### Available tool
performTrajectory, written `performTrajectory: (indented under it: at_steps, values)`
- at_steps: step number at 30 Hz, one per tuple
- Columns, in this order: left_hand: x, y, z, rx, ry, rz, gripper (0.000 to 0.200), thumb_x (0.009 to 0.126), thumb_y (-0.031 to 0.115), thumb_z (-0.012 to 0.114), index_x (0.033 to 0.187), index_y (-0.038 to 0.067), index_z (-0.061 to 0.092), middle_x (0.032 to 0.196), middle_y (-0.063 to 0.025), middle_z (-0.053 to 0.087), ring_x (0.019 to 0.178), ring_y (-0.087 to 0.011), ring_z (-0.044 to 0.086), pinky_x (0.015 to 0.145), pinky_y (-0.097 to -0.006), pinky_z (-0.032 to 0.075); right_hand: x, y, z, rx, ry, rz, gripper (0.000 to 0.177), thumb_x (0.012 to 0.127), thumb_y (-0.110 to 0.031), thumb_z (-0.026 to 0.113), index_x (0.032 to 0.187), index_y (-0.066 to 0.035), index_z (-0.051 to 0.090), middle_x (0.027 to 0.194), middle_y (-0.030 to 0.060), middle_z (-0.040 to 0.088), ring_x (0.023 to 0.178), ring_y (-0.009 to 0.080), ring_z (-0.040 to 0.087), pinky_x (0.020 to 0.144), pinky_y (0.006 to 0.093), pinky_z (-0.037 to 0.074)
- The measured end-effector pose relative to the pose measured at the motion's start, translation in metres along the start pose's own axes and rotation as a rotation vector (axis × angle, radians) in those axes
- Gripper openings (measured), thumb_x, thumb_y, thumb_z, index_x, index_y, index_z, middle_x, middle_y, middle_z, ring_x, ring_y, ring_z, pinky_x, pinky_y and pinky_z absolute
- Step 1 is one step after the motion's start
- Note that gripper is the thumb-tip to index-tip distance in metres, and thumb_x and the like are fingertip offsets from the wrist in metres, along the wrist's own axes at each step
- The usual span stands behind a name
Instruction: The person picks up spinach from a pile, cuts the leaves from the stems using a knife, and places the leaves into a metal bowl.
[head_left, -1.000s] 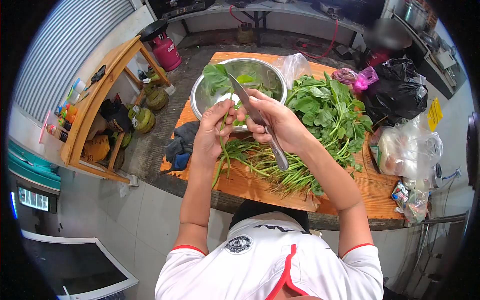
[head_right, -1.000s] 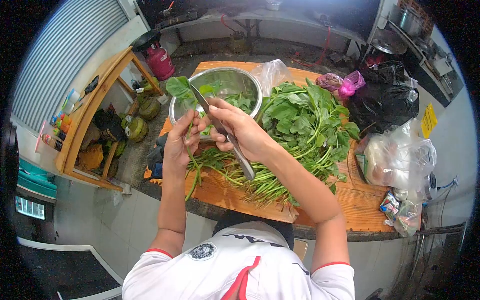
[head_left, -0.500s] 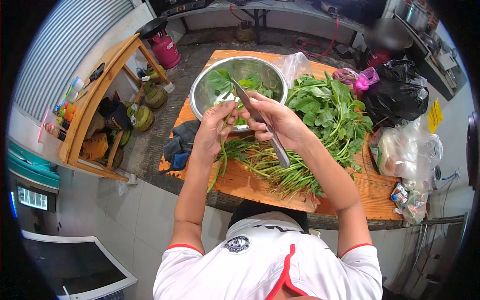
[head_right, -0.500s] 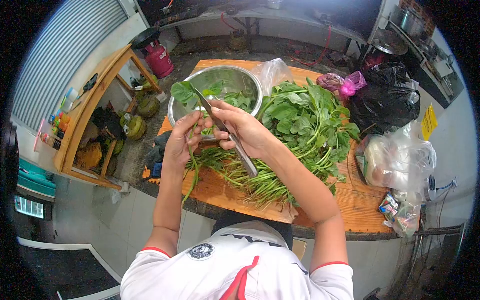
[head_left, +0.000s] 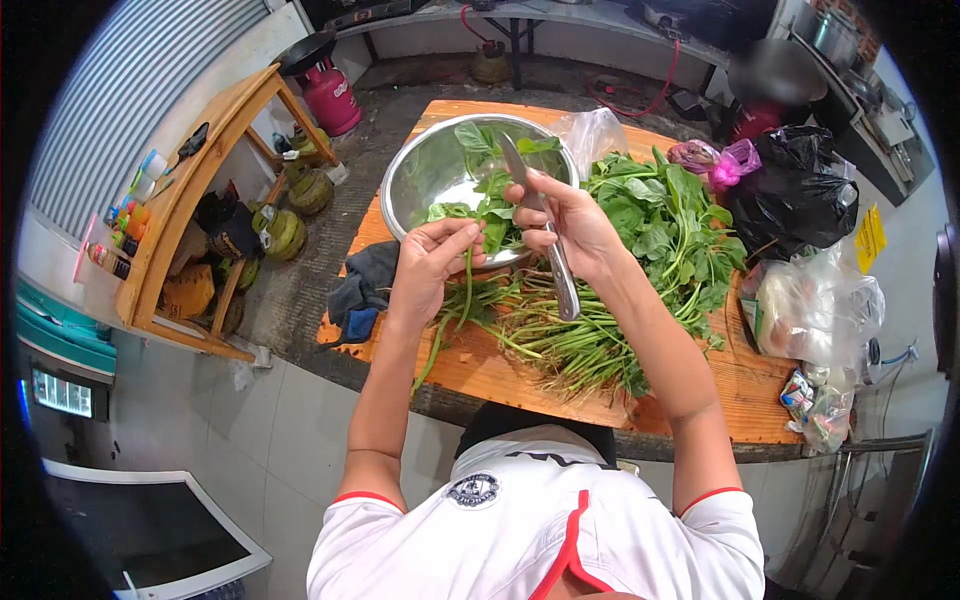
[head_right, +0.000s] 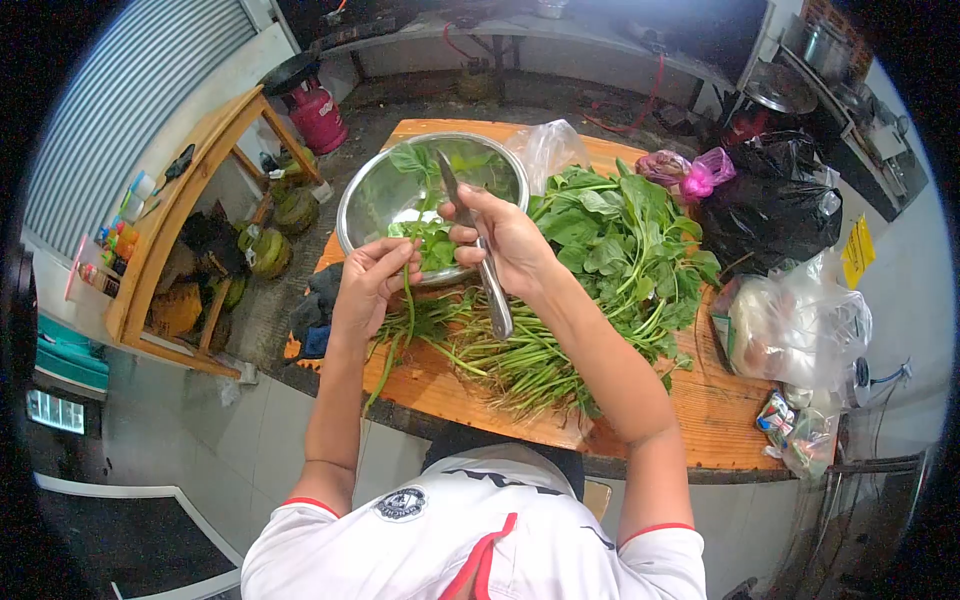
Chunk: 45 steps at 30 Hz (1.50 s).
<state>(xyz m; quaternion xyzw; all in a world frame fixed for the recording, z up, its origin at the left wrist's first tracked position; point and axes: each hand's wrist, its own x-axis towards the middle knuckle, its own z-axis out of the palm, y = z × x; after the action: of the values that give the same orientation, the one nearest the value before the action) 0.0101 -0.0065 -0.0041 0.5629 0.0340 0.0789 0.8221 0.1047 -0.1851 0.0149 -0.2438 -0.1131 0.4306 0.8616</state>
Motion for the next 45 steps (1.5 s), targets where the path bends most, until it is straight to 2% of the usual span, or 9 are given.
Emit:
performTrajectory:
  at_steps: [3, 7, 11, 17, 23, 29, 33, 38, 45]
  values:
    - [0.004, -0.002, -0.005, -0.045, 0.004, 0.046, 0.017, 0.087, 0.009, 0.065, 0.098, -0.004, 0.065, 0.089, -0.0097, 0.067, 0.075, -0.0114, 0.064, 0.067, -0.0258, 0.057, 0.002, 0.005, -0.004, 0.125, -0.016, 0.037, 0.021, 0.098, -0.023, 0.047, 0.108, -0.004, 0.047, 0.090, 0.0052, 0.056, 0.061, 0.0062, 0.045, 0.041, 0.0180, 0.037]
    - [0.012, -0.003, -0.005, -0.035, 0.028, 0.089, 0.017, 0.086, 0.008, 0.066, 0.098, -0.004, 0.065, 0.085, -0.0086, 0.067, 0.072, -0.0107, 0.063, 0.065, -0.0236, 0.056, -0.010, 0.021, 0.010, -0.071, -0.011, 0.049, 0.025, 0.098, -0.023, 0.047, 0.112, -0.004, 0.052, 0.090, 0.0030, 0.058, 0.061, 0.0048, 0.045, 0.043, 0.0167, 0.036]
    - [0.010, -0.003, -0.004, 0.017, 0.011, 0.105, 0.018, 0.086, 0.008, 0.066, 0.098, -0.004, 0.066, 0.084, -0.0077, 0.067, 0.070, -0.0095, 0.062, 0.063, -0.0222, 0.054, -0.017, 0.023, 0.022, -0.267, 0.015, 0.039, 0.037, 0.098, -0.021, 0.046, 0.131, -0.006, 0.044, 0.091, -0.0011, 0.057, 0.062, 0.0027, 0.043, 0.044, 0.0150, 0.037]
    - [0.008, -0.002, 0.004, 0.055, -0.008, 0.133, 0.018, 0.086, 0.007, 0.066, 0.100, -0.004, 0.066, 0.085, -0.0072, 0.067, 0.069, -0.0086, 0.061, 0.062, -0.0229, 0.054, -0.017, 0.022, 0.019, -0.342, 0.071, 0.002, 0.038, 0.097, -0.020, 0.049, 0.133, -0.007, 0.043, 0.087, -0.0024, 0.055, 0.062, 0.0023, 0.043, 0.044, 0.0144, 0.037]
    - [0.012, -0.006, 0.004, 0.048, -0.030, 0.139, 0.019, 0.086, 0.008, 0.065, 0.101, -0.004, 0.066, 0.086, -0.0069, 0.068, 0.069, -0.0084, 0.061, 0.062, -0.0237, 0.055, -0.017, 0.019, 0.014, -0.288, 0.050, 0.014, 0.043, 0.098, -0.021, 0.048, 0.137, -0.008, 0.038, 0.087, -0.0023, 0.055, 0.060, 0.0022, 0.043, 0.043, 0.0152, 0.037]
    - [0.009, -0.003, 0.010, 0.101, -0.013, 0.106, 0.020, 0.086, 0.008, 0.065, 0.101, -0.005, 0.065, 0.087, -0.0079, 0.068, 0.069, -0.0092, 0.062, 0.063, -0.0242, 0.056, -0.013, 0.020, 0.009, -0.214, 0.084, 0.019, 0.037, 0.097, -0.020, 0.050, 0.132, -0.008, 0.042, 0.085, -0.0020, 0.053, 0.059, 0.0022, 0.043, 0.043, 0.0155, 0.037]
    - [0.008, -0.005, 0.010, 0.099, -0.024, 0.082, 0.018, 0.086, 0.006, 0.065, 0.100, -0.006, 0.066, 0.087, -0.0092, 0.068, 0.071, -0.0107, 0.064, 0.064, -0.0243, 0.056, -0.006, 0.015, 0.008, -0.189, 0.122, -0.006, 0.024, 0.096, -0.022, 0.051, 0.117, -0.010, 0.048, 0.084, -0.0022, 0.052, 0.058, 0.0024, 0.044, 0.042, 0.0157, 0.037]
    - [0.003, 0.000, 0.006, 0.247, -0.033, 0.075, 0.018, 0.086, 0.006, 0.064, 0.099, -0.006, 0.066, 0.087, -0.0104, 0.068, 0.073, -0.0122, 0.066, 0.065, -0.0243, 0.056, 0.002, 0.006, -0.004, -0.158, 0.082, -0.018, 0.014, 0.096, -0.024, 0.052, 0.103, -0.012, 0.049, 0.083, -0.0023, 0.052, 0.058, 0.0028, 0.044, 0.041, 0.0155, 0.037]
    - [0.009, 0.001, -0.002, 0.189, 0.033, 0.106, 0.018, 0.087, 0.007, 0.064, 0.099, -0.007, 0.065, 0.085, -0.0097, 0.067, 0.072, -0.0116, 0.065, 0.063, -0.0233, 0.055, -0.013, 0.013, 0.007, -0.180, 0.051, 0.049, 0.021, 0.097, -0.023, 0.051, 0.108, -0.006, 0.050, 0.091, 0.0031, 0.057, 0.059, 0.0037, 0.044, 0.041, 0.0157, 0.037]
